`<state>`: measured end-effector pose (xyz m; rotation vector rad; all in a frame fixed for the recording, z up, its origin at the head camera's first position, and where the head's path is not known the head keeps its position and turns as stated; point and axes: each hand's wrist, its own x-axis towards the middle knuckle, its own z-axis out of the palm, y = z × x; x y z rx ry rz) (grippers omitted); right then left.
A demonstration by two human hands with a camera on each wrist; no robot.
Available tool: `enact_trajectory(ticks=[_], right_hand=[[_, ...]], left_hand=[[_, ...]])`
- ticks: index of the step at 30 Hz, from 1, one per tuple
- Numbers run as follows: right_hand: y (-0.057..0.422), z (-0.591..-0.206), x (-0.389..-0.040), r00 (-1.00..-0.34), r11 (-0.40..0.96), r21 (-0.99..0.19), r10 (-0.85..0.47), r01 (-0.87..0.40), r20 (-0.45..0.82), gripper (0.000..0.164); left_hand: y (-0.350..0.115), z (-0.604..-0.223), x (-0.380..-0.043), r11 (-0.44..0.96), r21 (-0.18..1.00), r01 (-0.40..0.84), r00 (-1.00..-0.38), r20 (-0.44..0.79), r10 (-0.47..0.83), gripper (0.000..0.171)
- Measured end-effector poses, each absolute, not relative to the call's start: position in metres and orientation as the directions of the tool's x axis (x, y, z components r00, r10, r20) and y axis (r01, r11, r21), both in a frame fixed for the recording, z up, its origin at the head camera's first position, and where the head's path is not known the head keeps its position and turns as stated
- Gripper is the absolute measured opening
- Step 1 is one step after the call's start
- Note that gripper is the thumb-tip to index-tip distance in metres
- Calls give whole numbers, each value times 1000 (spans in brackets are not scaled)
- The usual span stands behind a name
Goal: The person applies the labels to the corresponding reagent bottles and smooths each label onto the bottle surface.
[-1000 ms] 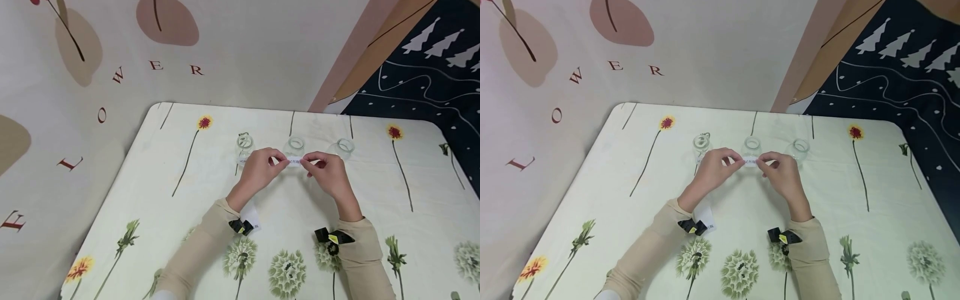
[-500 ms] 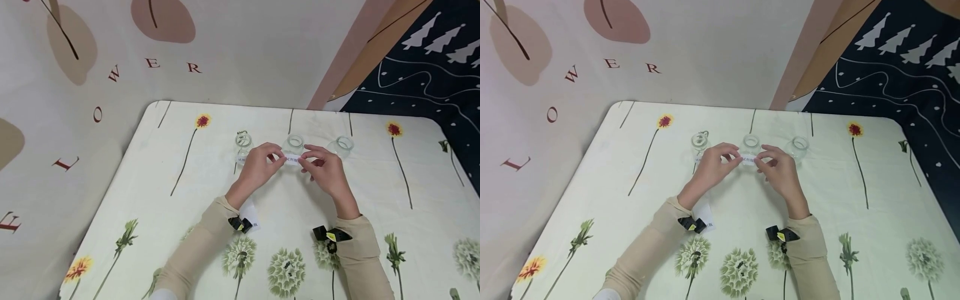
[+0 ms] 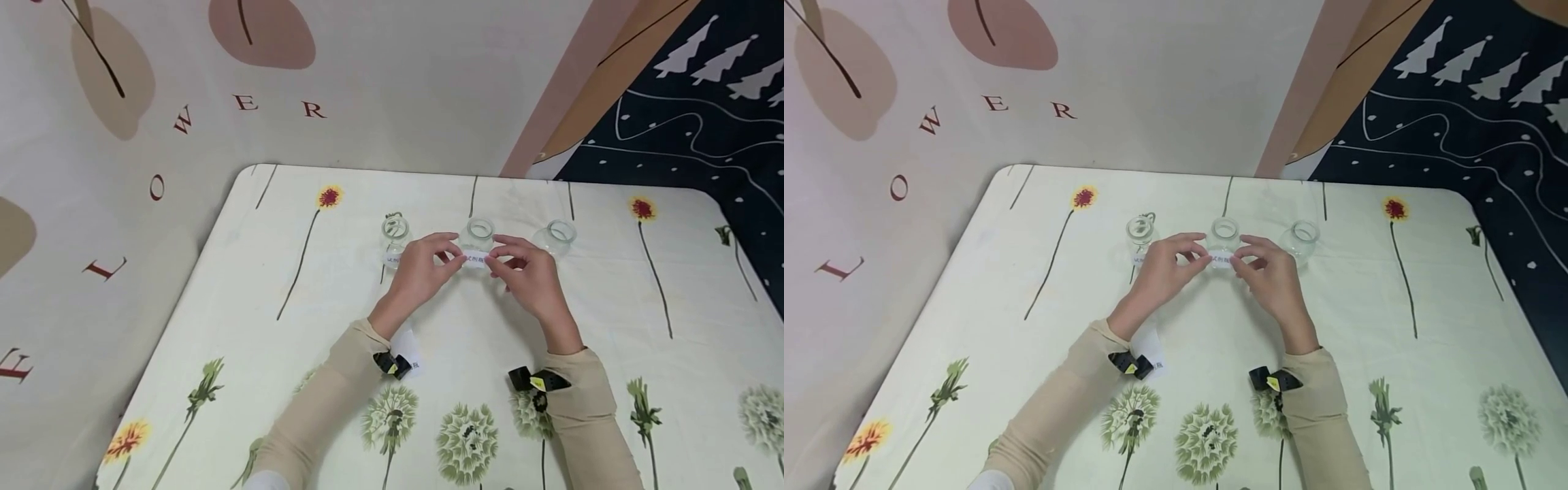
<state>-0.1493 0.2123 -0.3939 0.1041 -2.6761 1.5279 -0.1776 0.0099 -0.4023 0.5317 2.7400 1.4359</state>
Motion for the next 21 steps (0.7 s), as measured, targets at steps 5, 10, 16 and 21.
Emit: enact_trajectory(ticks=[5, 10, 16, 21], right_hand=[[212, -395, -150, -995, 515, -852, -23, -97, 100, 17], [211, -397, -150, -992, 529, -841, -9, -110, 123, 15], [209, -398, -151, -989, 535, -836, 4, -124, 150, 13], [208, -399, -151, -987, 544, -830, 14, -127, 160, 13]], left_hand=[[10, -403, -178, 535, 784, 315, -939, 174, 298, 11], [11, -403, -177, 542, 772, 330, -935, 189, 300, 11], [12, -405, -178, 542, 770, 336, -934, 200, 296, 10], [12, -406, -179, 535, 770, 348, -931, 216, 296, 10]])
